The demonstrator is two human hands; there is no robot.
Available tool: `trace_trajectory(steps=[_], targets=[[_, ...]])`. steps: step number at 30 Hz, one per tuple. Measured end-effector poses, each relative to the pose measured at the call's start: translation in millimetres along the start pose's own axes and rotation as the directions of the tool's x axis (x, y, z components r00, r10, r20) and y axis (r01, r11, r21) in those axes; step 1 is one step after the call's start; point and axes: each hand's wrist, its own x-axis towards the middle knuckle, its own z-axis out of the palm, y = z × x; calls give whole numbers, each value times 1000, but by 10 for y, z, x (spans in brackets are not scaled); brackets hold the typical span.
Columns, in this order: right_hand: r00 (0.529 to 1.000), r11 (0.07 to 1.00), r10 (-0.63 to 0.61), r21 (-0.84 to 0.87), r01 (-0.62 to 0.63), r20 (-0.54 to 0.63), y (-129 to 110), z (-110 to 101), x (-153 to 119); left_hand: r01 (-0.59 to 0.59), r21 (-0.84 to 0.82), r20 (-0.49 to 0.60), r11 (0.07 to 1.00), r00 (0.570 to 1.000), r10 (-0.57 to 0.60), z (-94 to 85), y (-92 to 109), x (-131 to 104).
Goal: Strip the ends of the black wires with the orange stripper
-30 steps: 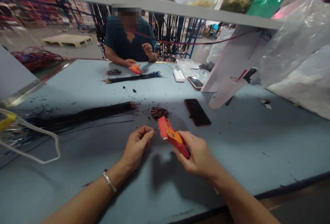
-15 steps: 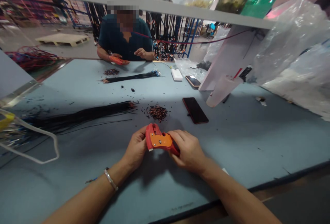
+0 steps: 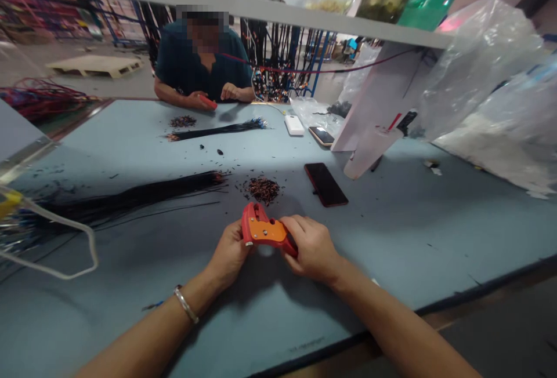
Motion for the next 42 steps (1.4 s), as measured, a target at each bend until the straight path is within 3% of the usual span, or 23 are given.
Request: trace_trajectory(steps=[9,15,26,32,35,37,39,41,42], targets=[[999,999,32,-42,-31,37,59,89,34,3,0,-59,1000,998,-3,18,16,43],[998,998,43,-40,-41,45,66,108,58,-30,11,-38,999,999,30,-26,-54,76],[992,996,87,-29,-85,93,55,126,97,38,-65,-119,997,992,-46,-10,-41,97],[988,993,121,5,-122,94,59,137,123,-7,2,-98,1000,995,7,-7,-33,78],[969,964,235,112,-242,71,66,52,156,-44,144,-145,989,987,65,22,34,51],[929,887,355,276,-369,104,79,-43,176,-79,267,-204,961,969,137,28,76,40],[874,683,405,547,-485,269,101,-129,178,-99,338,-265,936,944,195,14,98,41],[813,285,292,765,-577,505,129,-167,156,-110,355,-312,928,922,229,-9,102,48],[786,76,209,792,-606,582,142,-164,137,-113,360,-323,926,916,237,-19,101,51]])
